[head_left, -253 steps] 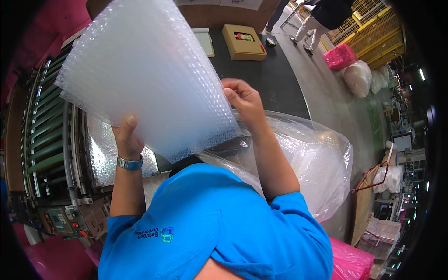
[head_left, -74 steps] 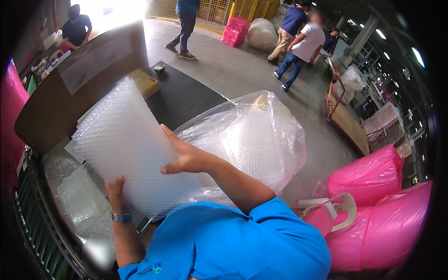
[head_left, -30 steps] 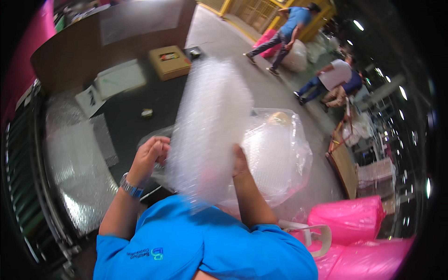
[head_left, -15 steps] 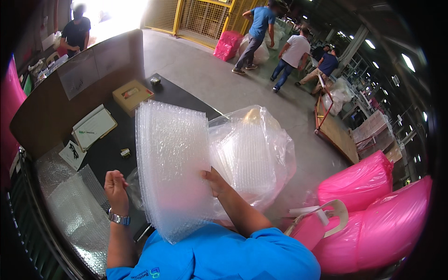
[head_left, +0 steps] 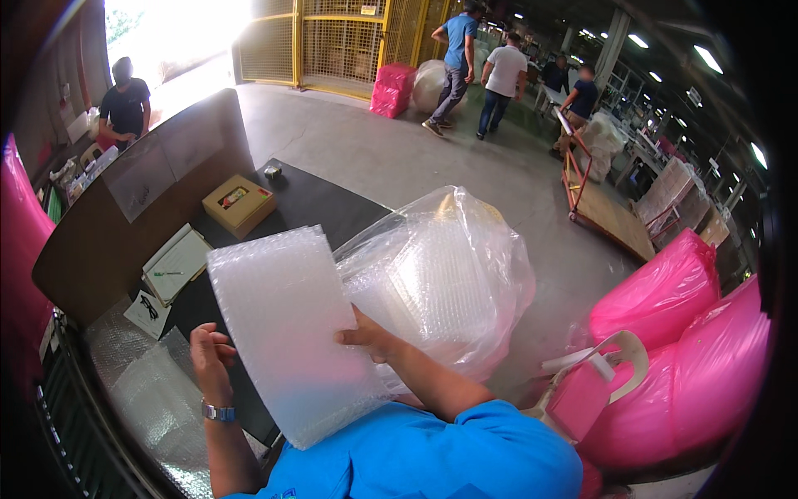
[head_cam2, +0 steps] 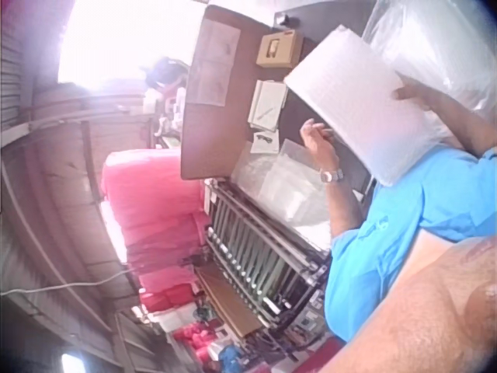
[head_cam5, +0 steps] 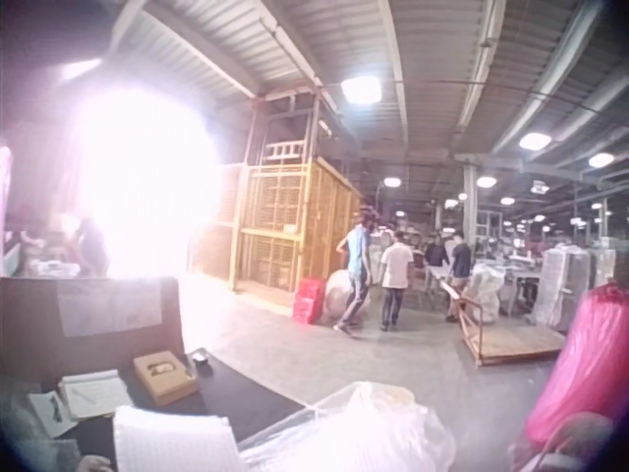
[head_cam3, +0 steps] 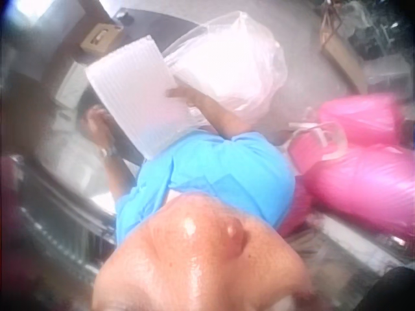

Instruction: The person repeatedly picks up sheets of bubble wrap from a table, unfolds them, and places them into a large clear plastic bag. The person handles the bubble wrap one sheet at a time, folding and unfolding it before bagging it. The task is performed in a warehouse setting with other workers visible in the background.

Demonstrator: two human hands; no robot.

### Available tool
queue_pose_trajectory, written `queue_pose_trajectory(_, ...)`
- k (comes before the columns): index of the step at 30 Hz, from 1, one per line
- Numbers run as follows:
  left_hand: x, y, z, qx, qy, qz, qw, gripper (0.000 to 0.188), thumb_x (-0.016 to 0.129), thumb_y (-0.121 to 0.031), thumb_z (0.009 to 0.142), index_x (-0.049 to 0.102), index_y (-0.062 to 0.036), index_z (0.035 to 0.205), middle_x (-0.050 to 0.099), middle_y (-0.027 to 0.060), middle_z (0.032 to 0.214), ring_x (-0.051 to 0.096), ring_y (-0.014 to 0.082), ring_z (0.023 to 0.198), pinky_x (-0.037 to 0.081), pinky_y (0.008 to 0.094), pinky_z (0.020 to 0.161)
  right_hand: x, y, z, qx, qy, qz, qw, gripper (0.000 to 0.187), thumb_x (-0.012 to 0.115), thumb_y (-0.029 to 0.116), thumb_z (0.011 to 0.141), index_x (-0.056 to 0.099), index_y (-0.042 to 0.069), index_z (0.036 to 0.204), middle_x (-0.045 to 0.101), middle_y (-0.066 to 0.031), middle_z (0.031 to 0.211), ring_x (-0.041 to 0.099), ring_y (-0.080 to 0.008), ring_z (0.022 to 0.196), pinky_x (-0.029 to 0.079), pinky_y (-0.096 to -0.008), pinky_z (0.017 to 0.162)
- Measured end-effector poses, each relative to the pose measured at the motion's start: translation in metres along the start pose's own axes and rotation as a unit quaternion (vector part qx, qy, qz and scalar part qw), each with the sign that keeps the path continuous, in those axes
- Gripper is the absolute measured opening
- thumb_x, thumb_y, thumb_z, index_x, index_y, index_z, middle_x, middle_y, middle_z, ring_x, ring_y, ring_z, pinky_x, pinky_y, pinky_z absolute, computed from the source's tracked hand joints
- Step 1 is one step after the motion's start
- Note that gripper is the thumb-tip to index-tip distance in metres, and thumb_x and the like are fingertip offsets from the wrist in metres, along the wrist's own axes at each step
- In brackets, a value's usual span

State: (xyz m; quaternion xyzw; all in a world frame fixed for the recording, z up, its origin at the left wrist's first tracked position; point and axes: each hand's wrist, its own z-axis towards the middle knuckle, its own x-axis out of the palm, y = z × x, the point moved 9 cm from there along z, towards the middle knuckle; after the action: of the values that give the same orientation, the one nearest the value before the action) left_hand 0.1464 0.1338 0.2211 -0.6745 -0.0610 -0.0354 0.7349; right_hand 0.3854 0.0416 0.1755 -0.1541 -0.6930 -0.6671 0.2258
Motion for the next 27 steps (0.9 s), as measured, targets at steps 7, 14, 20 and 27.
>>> queue_pose_trajectory(7,-0.001,0.015,0.012,0.147,0.075,0.105,0.981,0.026,0.037,-0.021,0.092,0.04,-0.0065,0.071,0.037,-0.0031,0.06,0.033,0.008,0.052,0.032,0.021,0.049,0.015,0.004,0.006,0.017,0.025,-0.07,0.997,0.098,0.073,0.03,0.062,0.011,0.002,0.132,0.031,-0.017,0.125,0.029,-0.0282,0.119,0.026,-0.04,0.098)
queue_pose_trajectory(14,-0.017,-0.001,0.003,0.044,0.017,0.025,0.999,0.035,0.042,-0.031,0.09,0.038,-0.0063,0.065,0.034,-0.0035,0.053,0.031,0.0085,0.049,0.028,0.0238,0.046,0.001,0.003,0.004,-0.017,-0.027,-0.085,0.996,0.096,0.073,0.025,0.063,0.01,-0.001,0.131,0.032,-0.0184,0.124,0.031,-0.0291,0.118,0.026,-0.0397,0.098)
queue_pose_trajectory(20,0.009,0.02,-0.02,0.128,0.094,0.252,0.955,0.041,0.042,-0.04,0.088,0.039,-0.0076,0.063,0.029,-0.0043,0.053,0.028,0.006,0.052,0.024,0.0246,0.045,-0.008,-0.001,-0.001,-0.018,-0.091,-0.116,0.989,0.087,0.069,0.019,0.066,0.015,-0.003,0.129,0.036,-0.0177,0.12,0.037,-0.0262,0.112,0.03,-0.0363,0.095)
queue_pose_trajectory(27,-0.012,0.013,-0.007,0.033,0.064,0.055,0.996,0.035,0.043,-0.036,0.089,0.041,-0.0111,0.065,0.034,-0.0054,0.053,0.032,0.0031,0.047,0.025,0.0198,0.039,-0.013,0.017,-0.004,-0.028,-0.163,0.026,0.986,0.078,0.068,0.016,0.068,0.019,0.0,0.127,0.04,-0.0167,0.115,0.042,-0.0242,0.107,0.037,-0.0369,0.089)
